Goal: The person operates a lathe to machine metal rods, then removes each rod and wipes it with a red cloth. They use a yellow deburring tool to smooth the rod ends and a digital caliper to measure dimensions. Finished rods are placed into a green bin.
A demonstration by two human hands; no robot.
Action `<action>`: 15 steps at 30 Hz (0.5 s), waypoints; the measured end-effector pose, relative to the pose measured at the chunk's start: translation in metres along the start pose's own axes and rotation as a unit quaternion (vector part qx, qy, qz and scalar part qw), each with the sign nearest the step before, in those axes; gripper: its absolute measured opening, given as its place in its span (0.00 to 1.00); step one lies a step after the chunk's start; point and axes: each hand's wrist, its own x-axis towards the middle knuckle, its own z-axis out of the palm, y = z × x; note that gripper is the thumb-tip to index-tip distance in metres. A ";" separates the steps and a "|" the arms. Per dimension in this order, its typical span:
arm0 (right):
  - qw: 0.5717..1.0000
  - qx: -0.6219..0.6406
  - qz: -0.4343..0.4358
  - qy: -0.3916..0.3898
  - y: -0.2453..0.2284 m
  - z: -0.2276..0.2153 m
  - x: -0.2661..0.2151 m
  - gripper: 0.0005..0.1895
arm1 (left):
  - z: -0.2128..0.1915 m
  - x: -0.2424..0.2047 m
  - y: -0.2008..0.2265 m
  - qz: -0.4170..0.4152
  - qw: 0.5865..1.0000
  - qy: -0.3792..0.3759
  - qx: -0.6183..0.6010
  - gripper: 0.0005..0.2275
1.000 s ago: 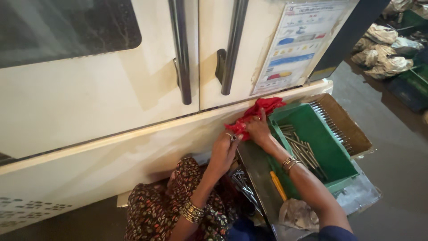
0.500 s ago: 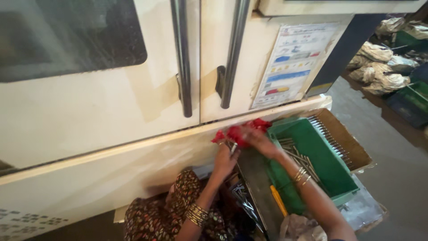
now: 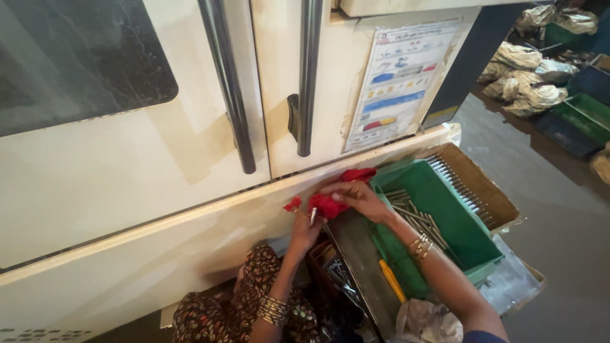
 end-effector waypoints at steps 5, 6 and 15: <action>0.960 -0.190 -0.178 -0.099 0.000 0.021 0.003 0.13 | 0.002 -0.011 0.017 0.049 0.998 0.010 -0.043 0.31; 0.972 -0.175 -0.131 -0.087 0.002 0.024 0.003 0.15 | 0.003 -0.011 0.021 0.084 0.996 -0.002 -0.018 0.28; 0.997 -0.005 0.078 -0.010 0.035 0.007 0.002 0.12 | -0.005 -0.011 0.035 0.017 0.999 0.004 -0.047 0.25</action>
